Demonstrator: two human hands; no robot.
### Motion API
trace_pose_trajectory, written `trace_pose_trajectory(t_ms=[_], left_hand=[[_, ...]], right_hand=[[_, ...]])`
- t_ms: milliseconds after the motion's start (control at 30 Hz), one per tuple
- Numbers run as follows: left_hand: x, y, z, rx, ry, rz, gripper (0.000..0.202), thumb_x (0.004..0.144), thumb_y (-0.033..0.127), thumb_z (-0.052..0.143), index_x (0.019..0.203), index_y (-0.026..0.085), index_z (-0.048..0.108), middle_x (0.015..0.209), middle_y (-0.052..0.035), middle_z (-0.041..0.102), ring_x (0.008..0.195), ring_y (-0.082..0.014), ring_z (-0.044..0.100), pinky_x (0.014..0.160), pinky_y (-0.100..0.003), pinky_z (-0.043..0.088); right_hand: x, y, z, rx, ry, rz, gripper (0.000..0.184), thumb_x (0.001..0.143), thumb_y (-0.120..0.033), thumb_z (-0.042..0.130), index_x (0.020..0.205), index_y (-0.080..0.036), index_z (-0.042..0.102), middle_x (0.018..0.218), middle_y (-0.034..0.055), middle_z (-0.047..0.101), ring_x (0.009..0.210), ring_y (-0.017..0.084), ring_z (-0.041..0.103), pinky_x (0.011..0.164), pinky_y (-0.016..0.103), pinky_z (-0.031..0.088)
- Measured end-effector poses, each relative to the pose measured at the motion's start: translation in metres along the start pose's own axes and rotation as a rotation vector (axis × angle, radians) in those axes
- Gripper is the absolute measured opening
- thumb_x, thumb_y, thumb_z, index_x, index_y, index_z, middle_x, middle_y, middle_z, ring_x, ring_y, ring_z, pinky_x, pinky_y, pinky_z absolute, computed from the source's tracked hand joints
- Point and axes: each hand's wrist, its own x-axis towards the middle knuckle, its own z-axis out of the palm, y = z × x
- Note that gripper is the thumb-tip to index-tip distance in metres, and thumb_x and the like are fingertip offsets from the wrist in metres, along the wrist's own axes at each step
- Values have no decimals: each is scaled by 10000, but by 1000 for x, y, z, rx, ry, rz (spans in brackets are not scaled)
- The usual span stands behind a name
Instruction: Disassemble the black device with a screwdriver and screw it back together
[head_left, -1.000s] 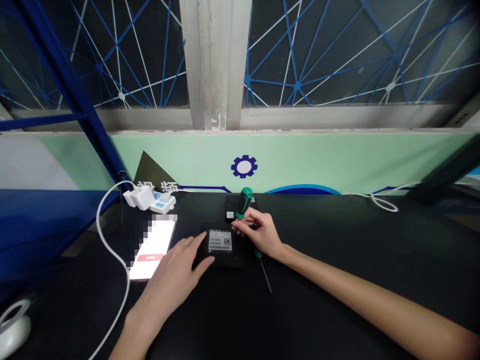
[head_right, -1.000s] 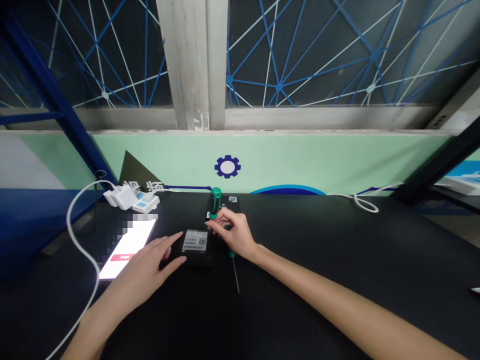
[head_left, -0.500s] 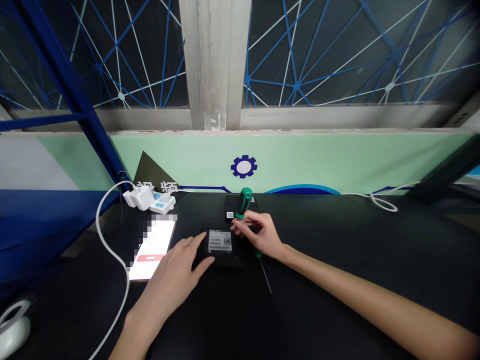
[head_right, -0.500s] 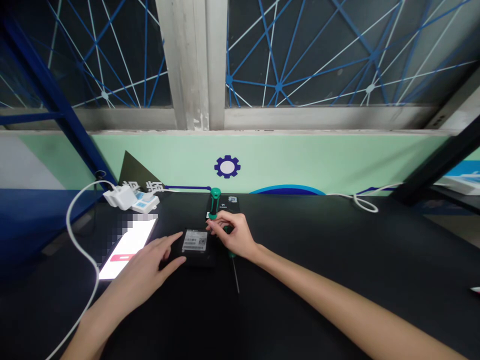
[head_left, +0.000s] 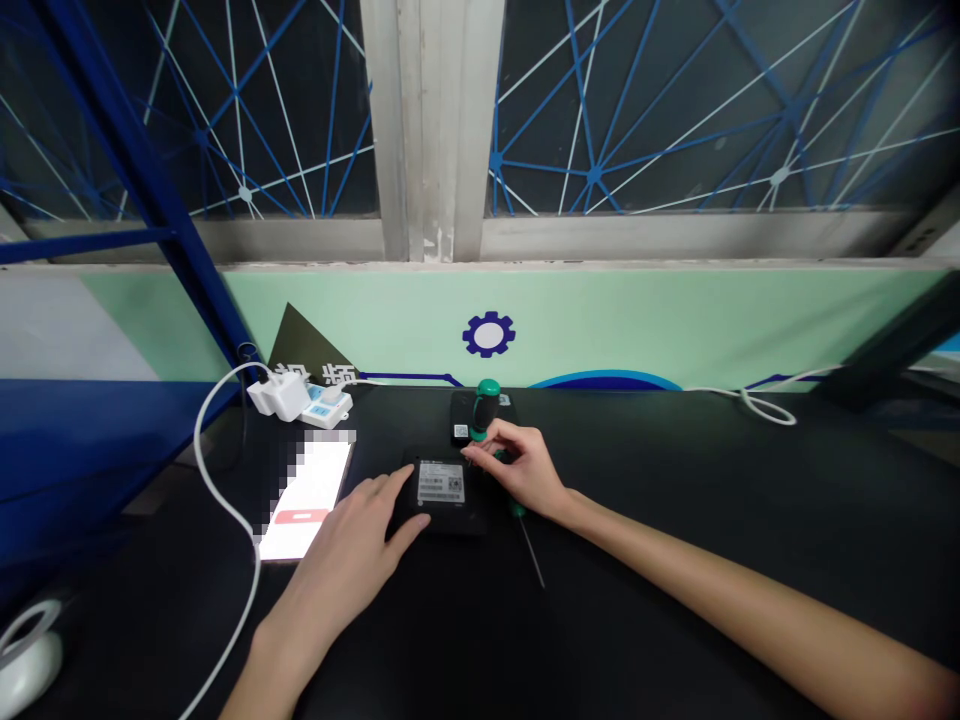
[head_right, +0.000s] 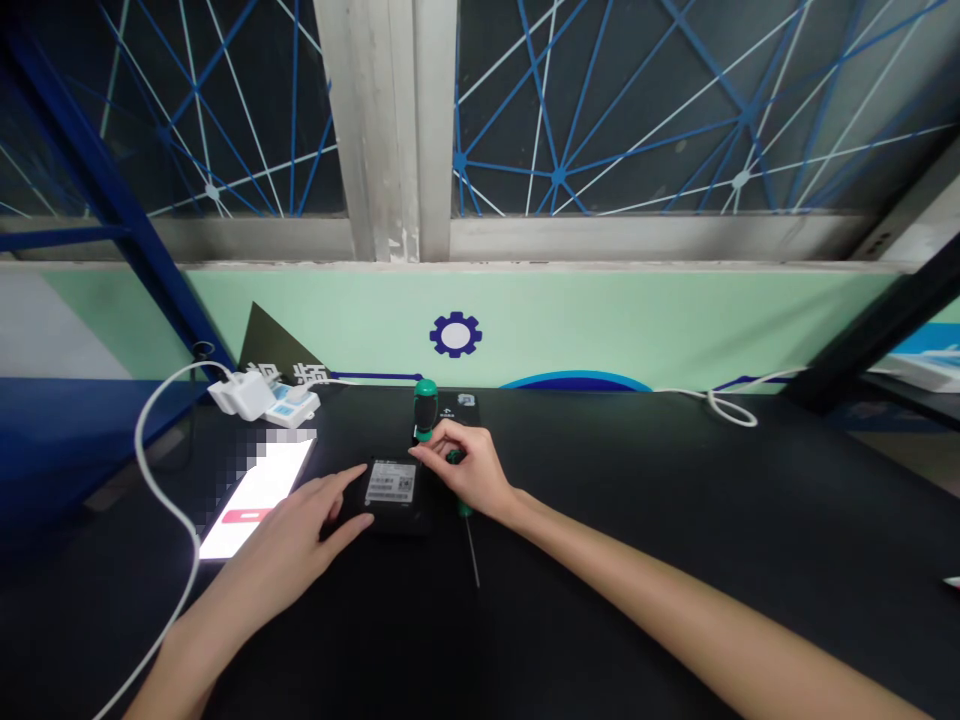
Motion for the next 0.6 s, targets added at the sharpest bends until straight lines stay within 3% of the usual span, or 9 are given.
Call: trace_pose_trajectory(t_ms=[333, 600], left_hand=[[0, -1, 1, -1, 29, 22, 550, 962, 518, 448, 1433, 236, 485, 1030, -83, 683, 991, -279, 650, 760, -353, 518], [0, -1, 0, 10, 3, 11, 558, 967, 529, 442, 1445, 242, 460, 1071, -93, 667, 986, -278, 644, 726, -337, 516]], right_hand=[[0, -8, -2, 66, -50, -14, 286, 926, -435, 618, 875, -164, 693, 766, 81, 747, 593, 162, 682, 517, 252, 557], [-1, -4, -2, 10, -30, -36, 259, 905, -378, 658, 728, -189, 646, 685, 45, 719, 580, 169, 673, 552, 273, 548]])
